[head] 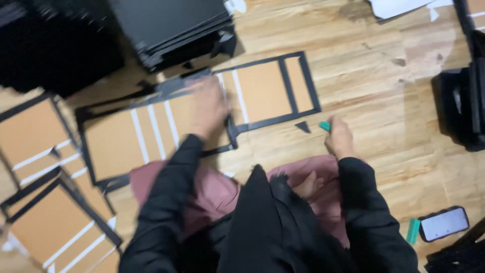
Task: The person sits on the floor and assembles flat paper products by pressing down black borders with a green plastic tool. They repeatedly pick up a unit, smooth the edges, fold it, and place it on a stack, continuing this cycle throughout the clip.
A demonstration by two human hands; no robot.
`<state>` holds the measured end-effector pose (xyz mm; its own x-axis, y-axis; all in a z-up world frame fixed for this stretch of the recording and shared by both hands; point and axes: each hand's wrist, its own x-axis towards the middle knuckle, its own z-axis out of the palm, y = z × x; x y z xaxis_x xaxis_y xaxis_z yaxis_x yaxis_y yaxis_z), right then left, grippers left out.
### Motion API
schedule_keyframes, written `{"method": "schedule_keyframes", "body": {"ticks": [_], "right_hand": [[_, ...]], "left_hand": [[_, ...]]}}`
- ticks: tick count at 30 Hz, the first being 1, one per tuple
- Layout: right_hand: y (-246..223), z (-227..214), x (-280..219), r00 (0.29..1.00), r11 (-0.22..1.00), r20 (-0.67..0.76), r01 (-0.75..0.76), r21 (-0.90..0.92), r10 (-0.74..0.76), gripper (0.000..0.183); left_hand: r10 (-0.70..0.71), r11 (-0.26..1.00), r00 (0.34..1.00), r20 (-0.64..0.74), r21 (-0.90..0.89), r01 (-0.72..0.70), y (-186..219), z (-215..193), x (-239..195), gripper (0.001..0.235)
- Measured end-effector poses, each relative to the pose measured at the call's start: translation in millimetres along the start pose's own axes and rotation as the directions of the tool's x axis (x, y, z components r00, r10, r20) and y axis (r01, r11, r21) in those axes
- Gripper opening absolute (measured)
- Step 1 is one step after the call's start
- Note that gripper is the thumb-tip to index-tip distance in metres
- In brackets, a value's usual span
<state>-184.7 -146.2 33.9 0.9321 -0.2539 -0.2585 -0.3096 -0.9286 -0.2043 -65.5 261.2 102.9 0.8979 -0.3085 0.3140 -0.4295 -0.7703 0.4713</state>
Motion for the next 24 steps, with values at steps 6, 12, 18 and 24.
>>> {"method": "schedule_keyframes", "body": {"ticks": [6, 12, 18, 24], "right_hand": [[-53, -23, -42, 0.997, 0.991, -0.051, 0.06, 0.117, -0.054, 0.079], [-194, 74, -7, 0.911, 0.64, -0.221, 0.403, 0.654, -0.348, 0.024], [-301, 127, 22, 0.991, 0.873, 0.11, -0.123, 0.472, 0.08, 0.051], [-335, 83, 9, 0.967, 0.919, 0.234, -0.183, 0.351, 0.103, 0.074]], "left_hand": [[-0.584, 0.578, 0.694, -0.421, 0.385, 0.719, -214, -105, -194, 0.051], [-0.758, 0.5, 0.501, -0.417, 0.122, 0.858, -280, -108, -282, 0.064], [-0.869, 0.298, 0.317, -0.38, 0.11, 0.948, -286, -97, -264, 0.059], [-0.943, 0.17, 0.187, -0.274, 0.085, 0.982, -258, -112, -226, 0.062]]}}
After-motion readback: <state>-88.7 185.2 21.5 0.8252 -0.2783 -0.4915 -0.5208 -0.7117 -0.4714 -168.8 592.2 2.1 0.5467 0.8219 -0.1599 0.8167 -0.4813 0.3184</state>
